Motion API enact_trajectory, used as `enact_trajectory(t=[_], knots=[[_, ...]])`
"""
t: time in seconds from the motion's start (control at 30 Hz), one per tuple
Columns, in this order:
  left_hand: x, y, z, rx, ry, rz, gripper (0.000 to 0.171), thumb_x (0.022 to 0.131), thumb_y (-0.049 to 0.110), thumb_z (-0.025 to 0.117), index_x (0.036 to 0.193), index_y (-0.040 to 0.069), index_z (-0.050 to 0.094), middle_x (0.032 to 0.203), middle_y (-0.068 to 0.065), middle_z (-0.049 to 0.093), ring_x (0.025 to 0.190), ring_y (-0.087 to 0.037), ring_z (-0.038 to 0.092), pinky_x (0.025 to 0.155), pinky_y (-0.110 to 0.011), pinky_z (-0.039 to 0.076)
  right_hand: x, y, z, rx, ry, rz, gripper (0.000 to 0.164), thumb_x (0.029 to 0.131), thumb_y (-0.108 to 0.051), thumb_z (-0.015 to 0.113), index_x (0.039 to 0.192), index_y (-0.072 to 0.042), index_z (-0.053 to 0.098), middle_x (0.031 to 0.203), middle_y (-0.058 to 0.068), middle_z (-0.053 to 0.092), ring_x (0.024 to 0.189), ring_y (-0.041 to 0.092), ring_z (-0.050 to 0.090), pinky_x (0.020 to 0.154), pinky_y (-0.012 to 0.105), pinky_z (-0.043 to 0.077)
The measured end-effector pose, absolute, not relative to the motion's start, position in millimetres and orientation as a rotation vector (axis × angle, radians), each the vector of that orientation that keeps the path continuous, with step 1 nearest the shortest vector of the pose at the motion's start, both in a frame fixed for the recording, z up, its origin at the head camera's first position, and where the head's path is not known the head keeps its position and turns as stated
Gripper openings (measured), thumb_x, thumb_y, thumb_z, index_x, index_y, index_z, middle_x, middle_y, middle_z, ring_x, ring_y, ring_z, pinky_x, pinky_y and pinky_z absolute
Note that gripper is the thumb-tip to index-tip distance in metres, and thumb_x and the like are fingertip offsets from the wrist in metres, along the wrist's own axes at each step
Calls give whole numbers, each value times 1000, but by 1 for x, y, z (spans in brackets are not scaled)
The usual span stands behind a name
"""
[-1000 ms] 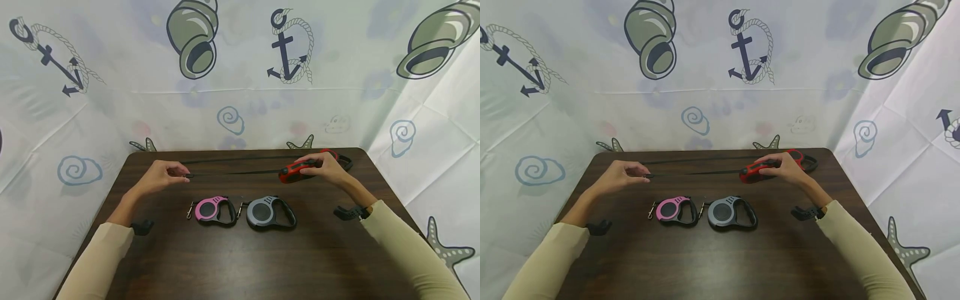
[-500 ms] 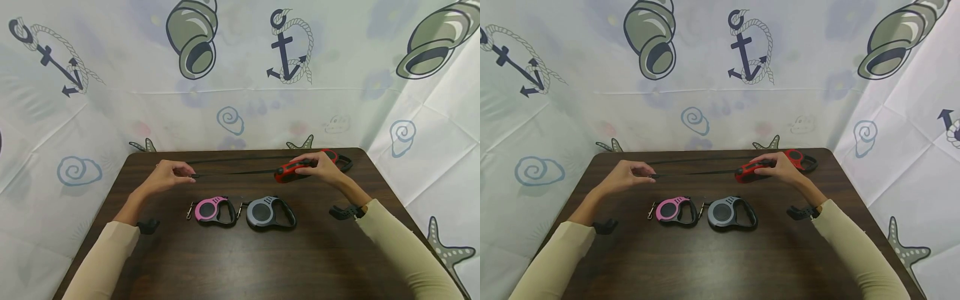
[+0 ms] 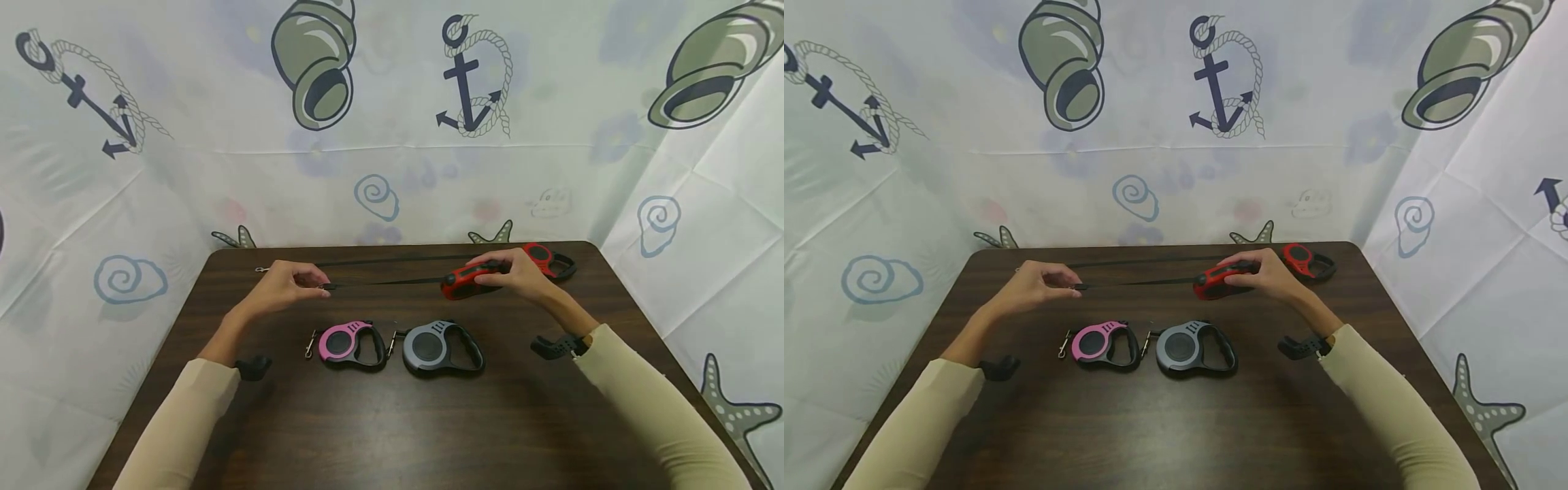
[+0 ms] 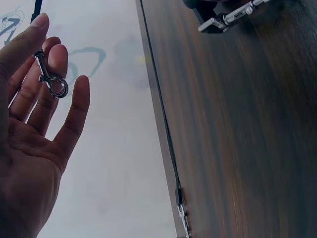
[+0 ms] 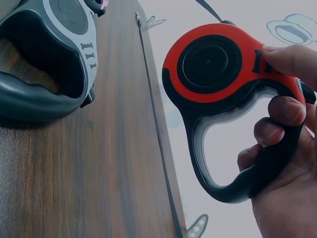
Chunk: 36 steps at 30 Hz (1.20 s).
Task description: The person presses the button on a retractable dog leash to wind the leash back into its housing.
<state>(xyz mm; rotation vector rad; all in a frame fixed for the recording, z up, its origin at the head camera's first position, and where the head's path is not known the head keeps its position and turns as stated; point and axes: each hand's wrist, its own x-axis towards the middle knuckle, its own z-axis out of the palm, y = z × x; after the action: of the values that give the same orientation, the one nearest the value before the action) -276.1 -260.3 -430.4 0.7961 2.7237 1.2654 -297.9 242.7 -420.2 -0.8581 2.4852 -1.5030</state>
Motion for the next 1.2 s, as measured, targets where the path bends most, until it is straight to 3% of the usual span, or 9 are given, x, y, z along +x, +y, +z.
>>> enact_trajectory(t=[0.17, 0.3, 0.4, 0.5, 0.57, 0.7, 0.97, 1.2], knots=[[-277, -254, -431, 818, 2700, 1280, 17, 89, 15, 87, 104, 13, 80, 91, 2, 79, 78, -19, 73, 70, -29, 58, -298, 238, -420, -893, 2472, -1515, 33, 95, -8, 78, 128, -4, 75, 102, 11, 79, 73, 30, 63, 65, 32, 51], [-277, -251, -430, 833, 2698, 1279, 16, 89, 14, 87, 103, 13, 80, 90, 3, 79, 79, -30, 74, 68, -29, 57, -298, 234, -419, -926, 2470, -1510, 33, 95, -7, 77, 128, -5, 76, 102, 12, 78, 73, 26, 62, 66, 28, 50], [-276, -248, -429, 835, 2696, 1271, 16, 89, 15, 88, 103, 13, 79, 89, 4, 79, 80, -37, 73, 68, -29, 57, -298, 232, -419, -926, 2465, -1508, 33, 95, -7, 77, 127, -4, 76, 100, 11, 79, 72, 34, 61, 65, 30, 49], [-277, -244, -429, 836, 2680, 1276, 16, 89, 15, 87, 103, 13, 79, 89, 4, 79, 82, -39, 74, 69, -29, 57, -298, 229, -419, -919, 2444, -1522, 33, 95, -6, 78, 128, -3, 75, 100, 11, 79, 70, 39, 60, 63, 31, 49], [-277, -242, -429, 846, 2680, 1275, 16, 89, 14, 87, 103, 13, 79, 90, 4, 79, 83, -40, 74, 70, -28, 57, -298, 228, -420, -919, 2433, -1533, 33, 95, -6, 78, 128, -3, 75, 101, 12, 79, 71, 35, 62, 64, 31, 49], [-278, -238, -430, 865, 2679, 1281, 17, 88, 13, 88, 103, 12, 80, 90, 3, 80, 82, -38, 74, 70, -27, 57, -299, 224, -419, -933, 2415, -1550, 33, 95, -6, 78, 127, -3, 75, 106, 13, 79, 76, 27, 65, 67, 28, 52], [-281, -227, -431, 872, 2663, 1282, 15, 88, 17, 88, 101, 14, 80, 87, 5, 79, 77, -32, 73, 66, -28, 56, -301, 216, -422, -968, 2396, -1559, 34, 94, -6, 78, 128, -3, 75, 104, 13, 79, 73, 29, 63, 65, 26, 49], [-281, -217, -430, 875, 2659, 1279, 17, 88, 16, 89, 102, 12, 80, 91, 2, 80, 82, -24, 74, 72, -27, 57, -302, 208, -425, -949, 2380, -1564, 34, 94, -6, 79, 128, -4, 75, 107, 14, 79, 76, 25, 66, 67, 27, 52]])
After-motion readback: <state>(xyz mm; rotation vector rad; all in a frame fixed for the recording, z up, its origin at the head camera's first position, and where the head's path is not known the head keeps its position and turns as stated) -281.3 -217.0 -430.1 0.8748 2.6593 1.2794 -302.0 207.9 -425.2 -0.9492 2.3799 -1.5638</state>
